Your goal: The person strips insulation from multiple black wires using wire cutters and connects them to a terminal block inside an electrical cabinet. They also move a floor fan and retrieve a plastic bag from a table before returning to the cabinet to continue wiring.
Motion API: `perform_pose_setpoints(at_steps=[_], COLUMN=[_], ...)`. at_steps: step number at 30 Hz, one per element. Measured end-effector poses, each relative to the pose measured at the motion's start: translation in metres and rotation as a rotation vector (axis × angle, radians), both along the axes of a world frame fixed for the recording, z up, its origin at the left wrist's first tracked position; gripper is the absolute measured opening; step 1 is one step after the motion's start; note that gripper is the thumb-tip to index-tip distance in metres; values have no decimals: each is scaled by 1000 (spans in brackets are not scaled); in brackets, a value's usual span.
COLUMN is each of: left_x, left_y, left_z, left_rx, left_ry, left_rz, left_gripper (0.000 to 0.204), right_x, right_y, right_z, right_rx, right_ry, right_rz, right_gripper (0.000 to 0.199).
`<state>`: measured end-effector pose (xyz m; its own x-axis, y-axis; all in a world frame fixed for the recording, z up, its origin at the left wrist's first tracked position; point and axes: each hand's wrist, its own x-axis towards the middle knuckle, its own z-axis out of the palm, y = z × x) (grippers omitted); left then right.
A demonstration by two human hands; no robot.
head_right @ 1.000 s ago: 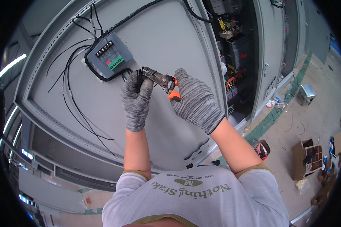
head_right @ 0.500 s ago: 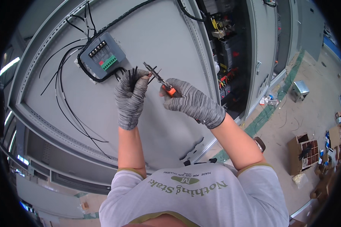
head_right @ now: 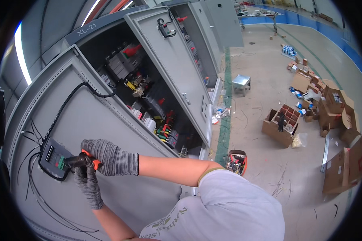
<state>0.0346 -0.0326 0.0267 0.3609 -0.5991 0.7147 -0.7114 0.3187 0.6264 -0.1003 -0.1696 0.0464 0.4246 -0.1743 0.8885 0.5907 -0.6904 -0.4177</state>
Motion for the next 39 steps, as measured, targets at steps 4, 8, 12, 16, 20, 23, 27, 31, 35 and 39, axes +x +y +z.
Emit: perform_pose_setpoints(at_steps=[4, 8, 12, 16, 20, 23, 27, 31, 35, 39], left_x=[-28, -26, -18, -21, -27, -19, -11, -7, -9, -19], left_y=[-3, -4, -9, -6, -5, 0, 2, 4, -17, -18], left_z=[17, 14, 17, 26, 33, 16, 9, 18, 8, 11], left_rx=[-42, -17, -12, 66, 236, 149, 144, 109, 11, 76], left_ry=[-76, 128, -76, 9, -5, -111, 107, -68, -90, -122], left_rz=[152, 49, 67, 15, 49, 110, 19, -22, 157, 221], left_gripper=[10, 8, 17, 18, 23, 29, 45, 27, 16, 10], right_x=[-5, -17, -11, -7, 11, 18, 11, 19, 20, 14], right_y=[-15, -27, -26, -21, -14, -1, -9, -9, -22, -27], right_z=[5, 5, -9, -6, -1, 0, 12, 8, -1, -7], right_rx=[-14, 62, 198, 317, 281, 232, 51, 104, 147, 164], right_ry=[-90, -289, -222, -102, -125, -39, -57, 47, 60, 57], right_rz=[-20, -252, -120, 176, 312, 199, 116, 35, 10, 28], right_gripper=[26, 22, 22, 24, 28, 39, 43, 39, 38, 36])
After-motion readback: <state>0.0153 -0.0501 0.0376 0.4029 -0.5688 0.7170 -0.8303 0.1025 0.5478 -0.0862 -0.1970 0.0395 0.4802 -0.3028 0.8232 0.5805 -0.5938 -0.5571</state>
